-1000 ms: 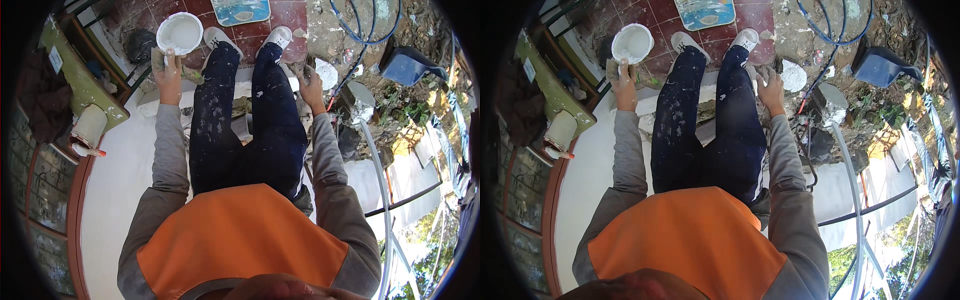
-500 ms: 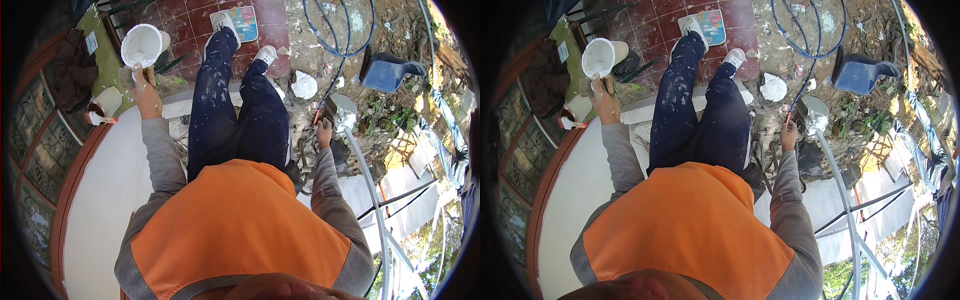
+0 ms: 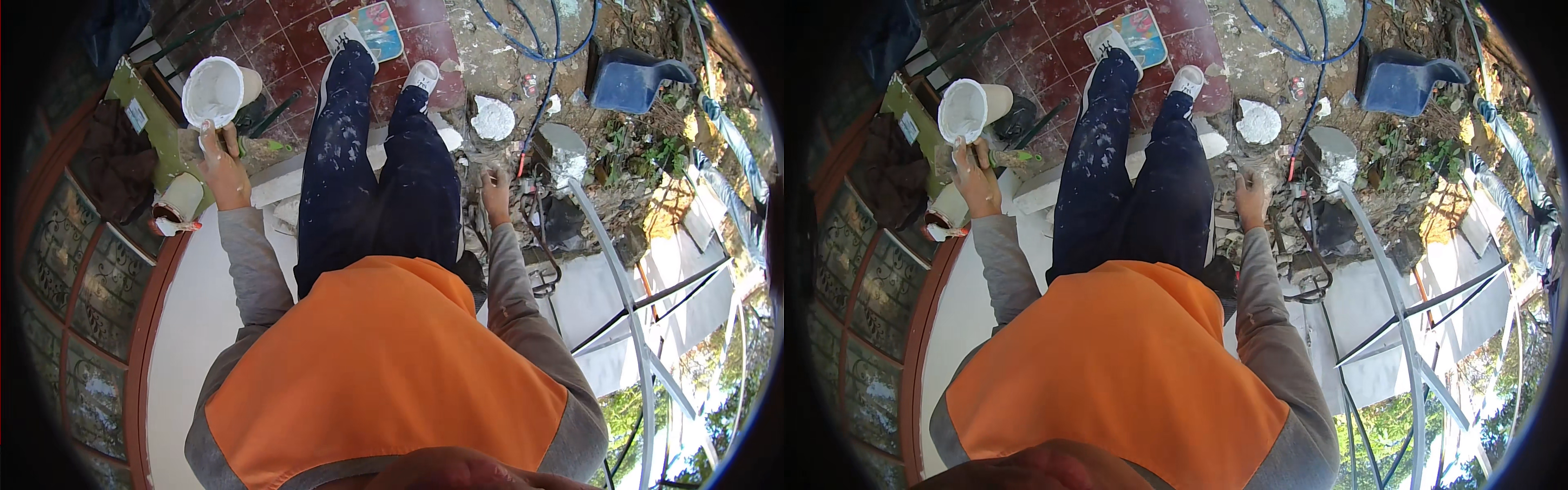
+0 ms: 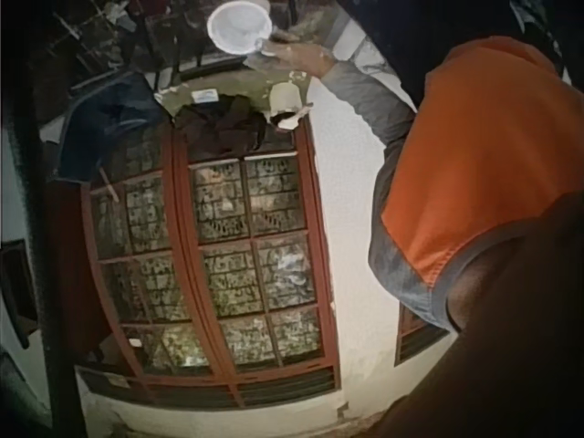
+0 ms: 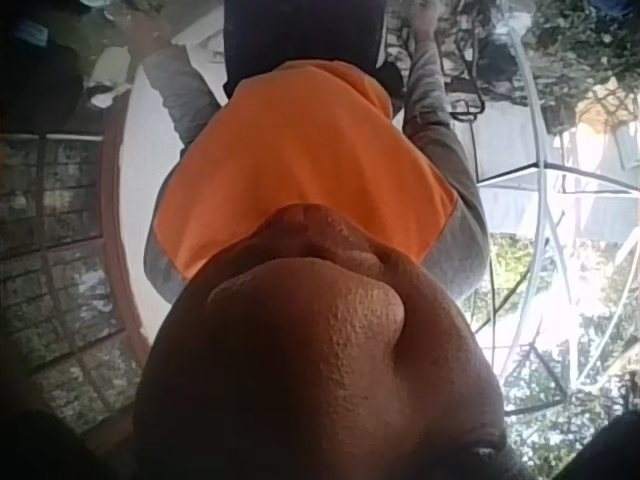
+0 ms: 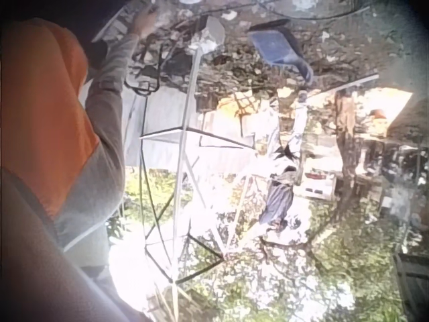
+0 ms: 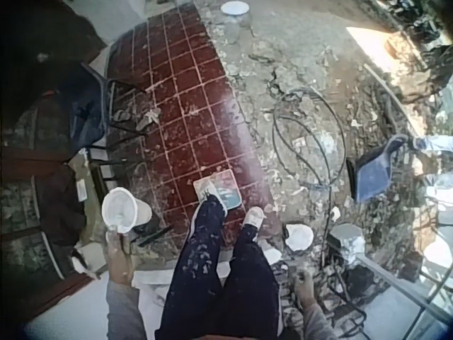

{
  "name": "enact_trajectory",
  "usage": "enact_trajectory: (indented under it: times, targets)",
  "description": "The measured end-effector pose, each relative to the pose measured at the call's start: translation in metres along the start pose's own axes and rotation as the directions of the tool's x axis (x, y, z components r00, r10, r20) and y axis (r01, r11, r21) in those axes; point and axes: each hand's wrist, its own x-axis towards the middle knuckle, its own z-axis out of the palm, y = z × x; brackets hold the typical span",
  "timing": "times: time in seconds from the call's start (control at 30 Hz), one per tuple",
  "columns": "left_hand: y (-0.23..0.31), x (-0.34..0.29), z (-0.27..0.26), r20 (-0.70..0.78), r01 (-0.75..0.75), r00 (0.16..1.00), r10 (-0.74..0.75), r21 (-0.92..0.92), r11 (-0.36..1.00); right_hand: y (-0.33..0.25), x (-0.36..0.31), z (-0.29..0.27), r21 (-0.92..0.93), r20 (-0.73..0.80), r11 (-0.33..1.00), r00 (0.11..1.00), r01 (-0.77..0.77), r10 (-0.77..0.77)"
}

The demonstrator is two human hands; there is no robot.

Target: Preparing putty or plaster in a small cup using a putty knife and water.

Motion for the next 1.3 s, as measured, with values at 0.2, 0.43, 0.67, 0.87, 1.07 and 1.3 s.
enact_trajectory:
  times: [0.2,0.43,0.67,0.87,1.07,1.3]
  targets:
    - [0.016,-0.005,0.015,0.027,-0.058,0.998,0.060,-0.078,0.995,-0.048,0.006,-0.013,0.149,0.002,0.988,0.999,0.036,-0.037]
    - [-0.001,-0.038,0.014,-0.006,-0.062,0.998,0.062,-0.155,0.986,0.001,0.014,-0.040,0.102,-0.066,0.992,0.996,0.068,-0.061]
    - [-0.052,-0.046,0.000,-0.049,0.090,0.994,-0.095,-0.088,0.992,-0.003,0.034,-0.035,0.036,0.133,0.999,0.991,-0.023,0.018]
    - [-0.107,-0.022,-0.011,-0.221,0.153,0.962,-0.161,-0.054,0.987,-0.088,0.064,0.046,0.171,0.221,0.985,0.974,0.012,-0.050]
    - [-0.200,0.037,-0.023,-0.192,0.051,0.979,-0.072,-0.113,0.992,-0.142,0.126,0.174,0.251,0.392,0.952,0.882,0.173,-0.263]
    - [-0.296,0.116,-0.019,-0.121,0.051,0.992,-0.045,0.054,0.997,-0.162,0.182,0.228,0.008,0.710,0.970,0.681,0.244,-0.177]
